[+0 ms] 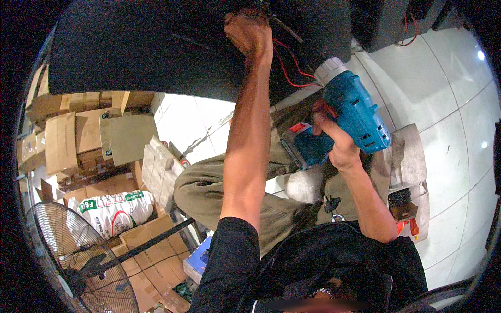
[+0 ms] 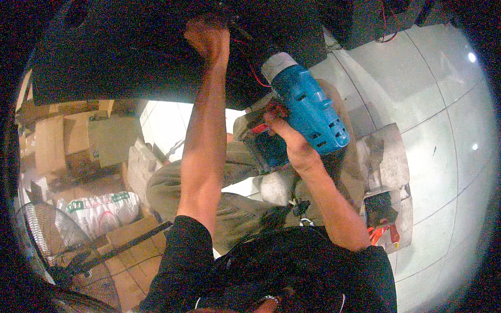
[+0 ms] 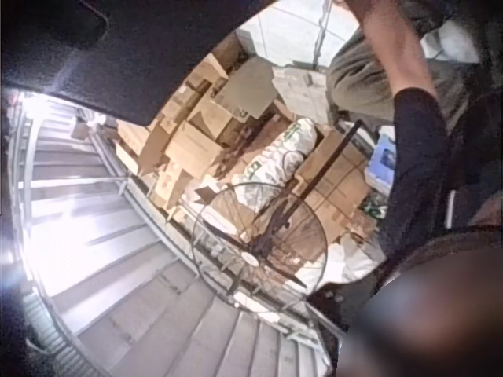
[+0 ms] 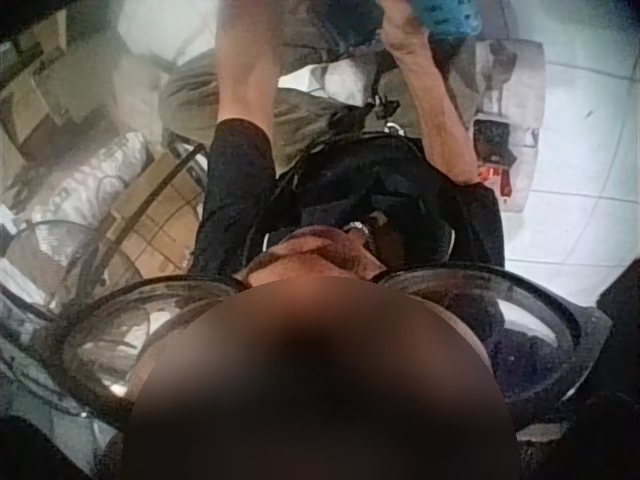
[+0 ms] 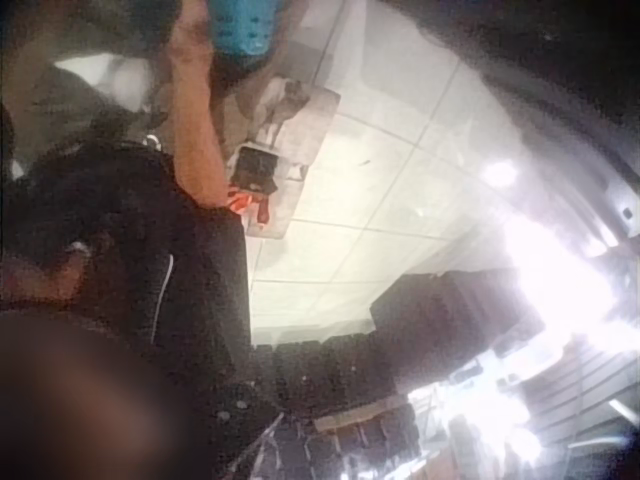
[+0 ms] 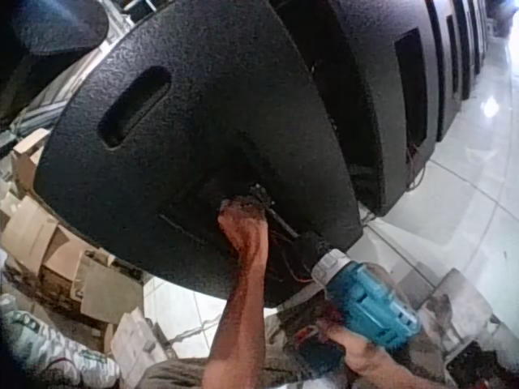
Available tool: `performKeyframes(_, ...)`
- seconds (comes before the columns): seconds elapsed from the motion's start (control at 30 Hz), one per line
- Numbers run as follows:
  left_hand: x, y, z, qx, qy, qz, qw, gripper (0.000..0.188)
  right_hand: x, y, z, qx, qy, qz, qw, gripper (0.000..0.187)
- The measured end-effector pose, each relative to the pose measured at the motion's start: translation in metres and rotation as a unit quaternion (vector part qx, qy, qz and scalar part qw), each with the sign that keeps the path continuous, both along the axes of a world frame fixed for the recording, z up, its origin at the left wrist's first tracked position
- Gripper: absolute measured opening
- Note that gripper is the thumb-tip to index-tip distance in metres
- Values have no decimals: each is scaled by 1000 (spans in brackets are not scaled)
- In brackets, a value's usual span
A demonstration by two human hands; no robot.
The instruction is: The person sits on the floor and uses a cordless drill to fasten screws into the back of a black electronic device. They repeatedly pick up screws, align them with the drill bit, and drive them into the device casing.
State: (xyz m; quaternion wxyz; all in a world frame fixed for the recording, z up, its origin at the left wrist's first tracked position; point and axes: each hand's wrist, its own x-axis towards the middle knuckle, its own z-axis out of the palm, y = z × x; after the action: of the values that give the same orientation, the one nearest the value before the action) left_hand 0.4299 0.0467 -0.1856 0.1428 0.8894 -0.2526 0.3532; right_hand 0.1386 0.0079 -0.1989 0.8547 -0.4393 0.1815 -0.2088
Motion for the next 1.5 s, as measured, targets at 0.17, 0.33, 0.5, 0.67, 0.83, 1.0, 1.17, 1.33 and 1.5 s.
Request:
performKeyframes(0.17,-13,1,9,-141,-19,-80,986,17,3,4,4,4,-7,3,1000,23)
performKeyframes(0.33,-10,-4,8,-166,-37,-101,980,18,5,4,5,17,-3,1,1000,23)
performKeyframes(0.5,-14,-3,10,-122,-105,-98,982,14,6,4,4,7,-16,18,1000,21)
performKeyframes(0.67,-12,-2,13,-119,-30,-55,991,14,10,6,3,13,-13,7,1000,21)
performKeyframes(0.83,-12,-4,14,-169,-18,-48,984,12,11,9,6,21,-23,10,999,21)
performKeyframes(1.0,-27,-10,25,-203,4,-68,977,12,12,11,13,47,-25,6,999,20)
performKeyframes(1.17,-22,-9,22,-188,-19,-30,981,12,15,12,15,29,-4,-5,1000,20)
performKeyframes(1.33,-14,-8,17,-167,-30,-30,985,10,15,11,15,36,-22,12,999,19)
performKeyframes(1.5,-18,-10,22,-133,-19,-9,991,11,15,10,1,38,-14,49,998,23)
